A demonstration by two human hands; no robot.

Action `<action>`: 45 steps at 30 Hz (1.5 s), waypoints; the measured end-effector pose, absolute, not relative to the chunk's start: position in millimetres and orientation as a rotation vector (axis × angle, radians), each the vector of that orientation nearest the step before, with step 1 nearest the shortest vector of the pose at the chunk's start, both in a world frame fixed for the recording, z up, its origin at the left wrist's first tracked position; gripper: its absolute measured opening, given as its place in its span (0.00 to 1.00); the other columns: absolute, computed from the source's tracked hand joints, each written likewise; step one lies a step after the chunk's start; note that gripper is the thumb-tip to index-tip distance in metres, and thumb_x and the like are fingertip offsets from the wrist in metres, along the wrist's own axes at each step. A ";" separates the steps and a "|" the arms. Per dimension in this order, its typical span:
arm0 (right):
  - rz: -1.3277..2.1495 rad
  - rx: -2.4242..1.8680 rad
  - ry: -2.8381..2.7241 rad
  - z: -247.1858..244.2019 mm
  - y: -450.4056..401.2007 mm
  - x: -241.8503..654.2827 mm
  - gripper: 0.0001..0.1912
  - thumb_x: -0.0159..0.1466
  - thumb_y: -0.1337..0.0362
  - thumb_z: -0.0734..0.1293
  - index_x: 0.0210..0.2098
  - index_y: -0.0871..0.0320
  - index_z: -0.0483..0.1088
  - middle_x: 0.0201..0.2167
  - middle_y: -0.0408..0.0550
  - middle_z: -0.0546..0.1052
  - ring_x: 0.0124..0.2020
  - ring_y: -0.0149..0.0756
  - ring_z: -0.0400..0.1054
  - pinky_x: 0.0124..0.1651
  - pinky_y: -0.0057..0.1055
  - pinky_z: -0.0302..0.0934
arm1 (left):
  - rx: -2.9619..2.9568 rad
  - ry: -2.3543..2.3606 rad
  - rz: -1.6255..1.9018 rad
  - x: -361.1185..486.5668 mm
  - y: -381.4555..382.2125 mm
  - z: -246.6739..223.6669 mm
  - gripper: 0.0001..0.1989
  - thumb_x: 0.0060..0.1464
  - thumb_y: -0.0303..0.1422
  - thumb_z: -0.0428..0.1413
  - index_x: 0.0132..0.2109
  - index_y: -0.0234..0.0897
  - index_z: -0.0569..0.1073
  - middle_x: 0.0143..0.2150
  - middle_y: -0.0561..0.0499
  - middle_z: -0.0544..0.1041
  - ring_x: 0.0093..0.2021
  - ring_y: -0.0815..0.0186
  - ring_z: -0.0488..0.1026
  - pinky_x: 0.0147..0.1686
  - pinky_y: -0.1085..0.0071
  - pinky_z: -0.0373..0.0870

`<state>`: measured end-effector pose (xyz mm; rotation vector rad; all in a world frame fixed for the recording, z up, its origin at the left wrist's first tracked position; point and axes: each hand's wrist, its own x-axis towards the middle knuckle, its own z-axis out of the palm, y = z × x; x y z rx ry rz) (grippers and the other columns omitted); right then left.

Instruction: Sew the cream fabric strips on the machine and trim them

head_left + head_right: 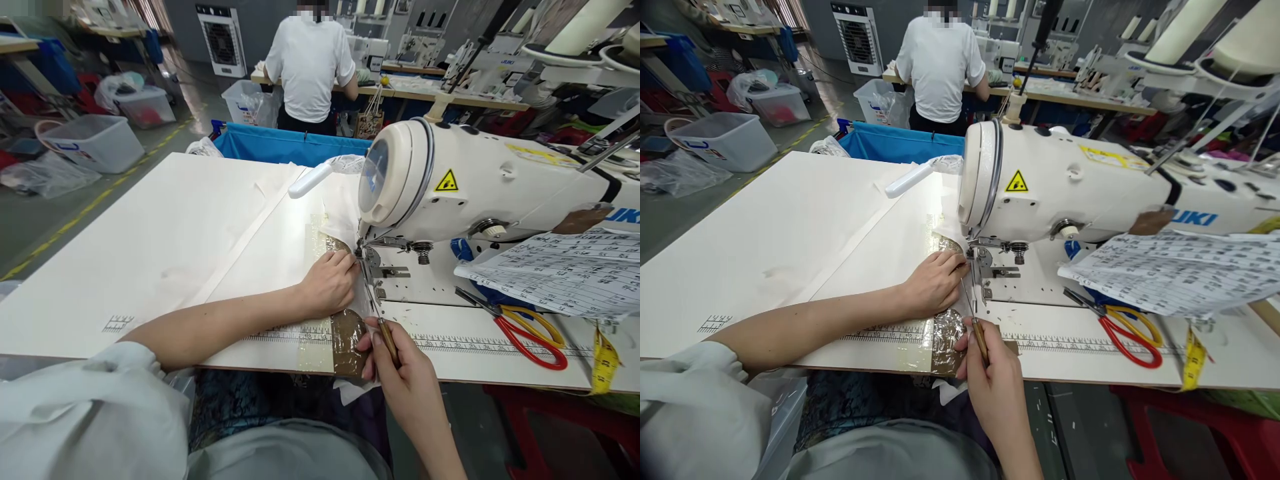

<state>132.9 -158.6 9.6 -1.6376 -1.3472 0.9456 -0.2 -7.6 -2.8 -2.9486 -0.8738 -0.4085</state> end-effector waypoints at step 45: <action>-0.285 -1.811 -1.777 -12.6 -106.4 138.7 0.18 0.70 0.68 0.54 0.47 0.65 0.73 0.33 0.51 0.80 0.22 0.32 0.71 0.19 0.28 0.57 | -3.163 -0.806 -1.082 -1.1 46.6 -12.3 0.08 0.61 0.29 0.51 0.34 0.36 0.73 0.37 0.47 0.77 0.39 0.65 0.74 0.37 0.70 0.72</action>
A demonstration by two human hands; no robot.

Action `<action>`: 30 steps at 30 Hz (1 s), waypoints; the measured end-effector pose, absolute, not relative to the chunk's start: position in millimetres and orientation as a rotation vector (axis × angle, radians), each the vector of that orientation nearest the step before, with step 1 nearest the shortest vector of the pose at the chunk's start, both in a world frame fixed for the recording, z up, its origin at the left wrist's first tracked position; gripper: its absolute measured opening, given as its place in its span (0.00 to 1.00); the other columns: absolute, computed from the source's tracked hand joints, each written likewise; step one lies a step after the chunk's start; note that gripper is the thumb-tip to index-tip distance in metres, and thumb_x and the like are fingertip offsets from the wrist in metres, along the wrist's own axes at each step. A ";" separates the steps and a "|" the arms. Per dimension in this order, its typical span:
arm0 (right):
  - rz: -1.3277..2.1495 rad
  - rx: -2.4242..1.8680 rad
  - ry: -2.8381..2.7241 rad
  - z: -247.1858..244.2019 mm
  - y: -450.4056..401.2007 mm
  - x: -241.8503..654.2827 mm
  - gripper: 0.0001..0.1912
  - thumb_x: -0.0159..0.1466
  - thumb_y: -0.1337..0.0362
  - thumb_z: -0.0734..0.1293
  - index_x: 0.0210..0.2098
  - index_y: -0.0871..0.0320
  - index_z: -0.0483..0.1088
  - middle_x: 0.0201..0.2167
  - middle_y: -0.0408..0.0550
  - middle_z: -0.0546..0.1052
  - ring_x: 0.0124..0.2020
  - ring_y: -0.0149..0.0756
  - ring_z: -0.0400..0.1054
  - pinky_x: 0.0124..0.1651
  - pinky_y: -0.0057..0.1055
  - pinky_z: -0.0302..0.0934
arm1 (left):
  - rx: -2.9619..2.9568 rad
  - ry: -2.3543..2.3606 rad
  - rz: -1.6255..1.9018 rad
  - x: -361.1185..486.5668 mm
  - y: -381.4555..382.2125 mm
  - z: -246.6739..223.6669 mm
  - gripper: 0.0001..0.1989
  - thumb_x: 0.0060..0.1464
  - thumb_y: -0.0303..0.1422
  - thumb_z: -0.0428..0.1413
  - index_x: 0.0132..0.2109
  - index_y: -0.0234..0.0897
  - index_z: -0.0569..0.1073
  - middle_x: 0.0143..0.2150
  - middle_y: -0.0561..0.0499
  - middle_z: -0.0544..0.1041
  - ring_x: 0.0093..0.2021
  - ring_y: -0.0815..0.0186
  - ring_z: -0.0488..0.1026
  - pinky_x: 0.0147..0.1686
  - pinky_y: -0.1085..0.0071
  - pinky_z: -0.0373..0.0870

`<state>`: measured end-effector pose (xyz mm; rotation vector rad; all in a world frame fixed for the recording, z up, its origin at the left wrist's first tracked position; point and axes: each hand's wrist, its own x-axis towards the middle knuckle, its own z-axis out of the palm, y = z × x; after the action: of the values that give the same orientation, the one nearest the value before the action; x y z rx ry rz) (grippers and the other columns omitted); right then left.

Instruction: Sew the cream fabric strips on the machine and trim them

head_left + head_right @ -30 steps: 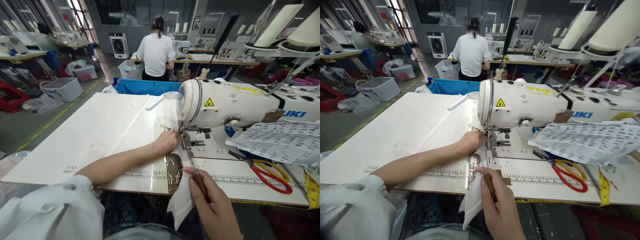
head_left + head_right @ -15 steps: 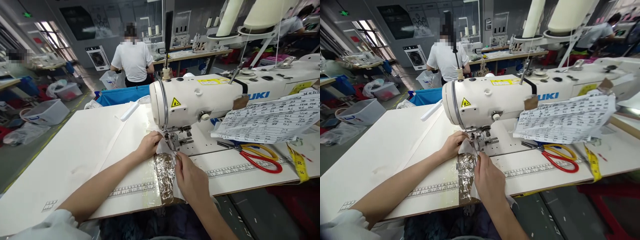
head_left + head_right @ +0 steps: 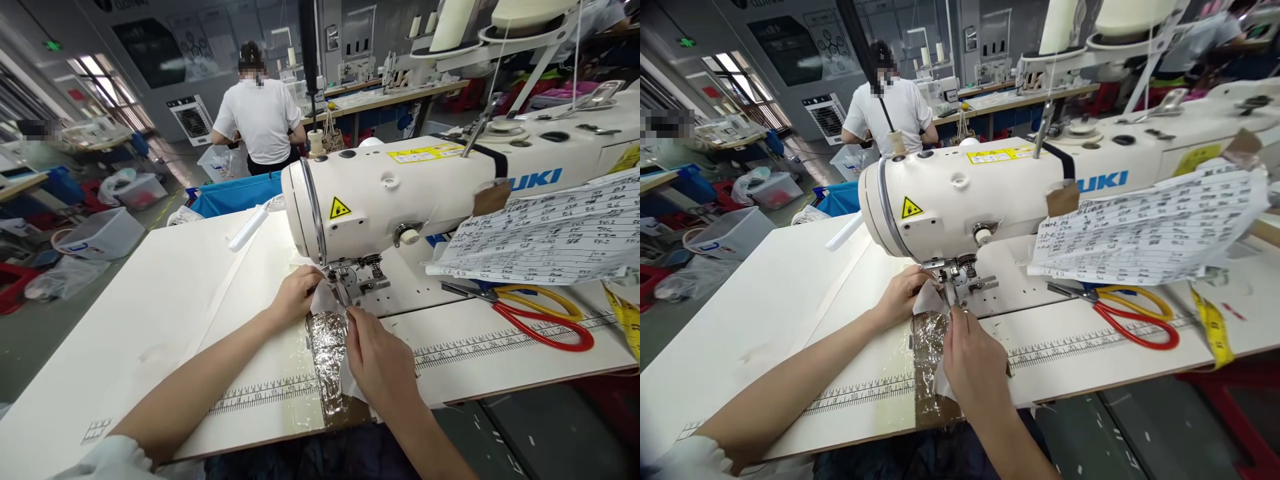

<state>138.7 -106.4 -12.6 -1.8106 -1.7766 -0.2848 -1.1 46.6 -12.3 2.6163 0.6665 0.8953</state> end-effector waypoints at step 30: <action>-0.289 -1.863 -1.776 -15.6 -101.9 136.0 0.17 0.71 0.68 0.54 0.48 0.65 0.72 0.34 0.53 0.80 0.22 0.31 0.72 0.20 0.25 0.59 | 2.530 0.762 0.839 0.5 47.3 -11.4 0.06 0.59 0.32 0.54 0.32 0.37 0.69 0.35 0.50 0.76 0.35 0.67 0.73 0.34 0.71 0.71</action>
<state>136.0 -101.9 -15.6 -1.8626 -1.7763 -0.2891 0.5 47.3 -11.4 2.5303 0.7618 0.8394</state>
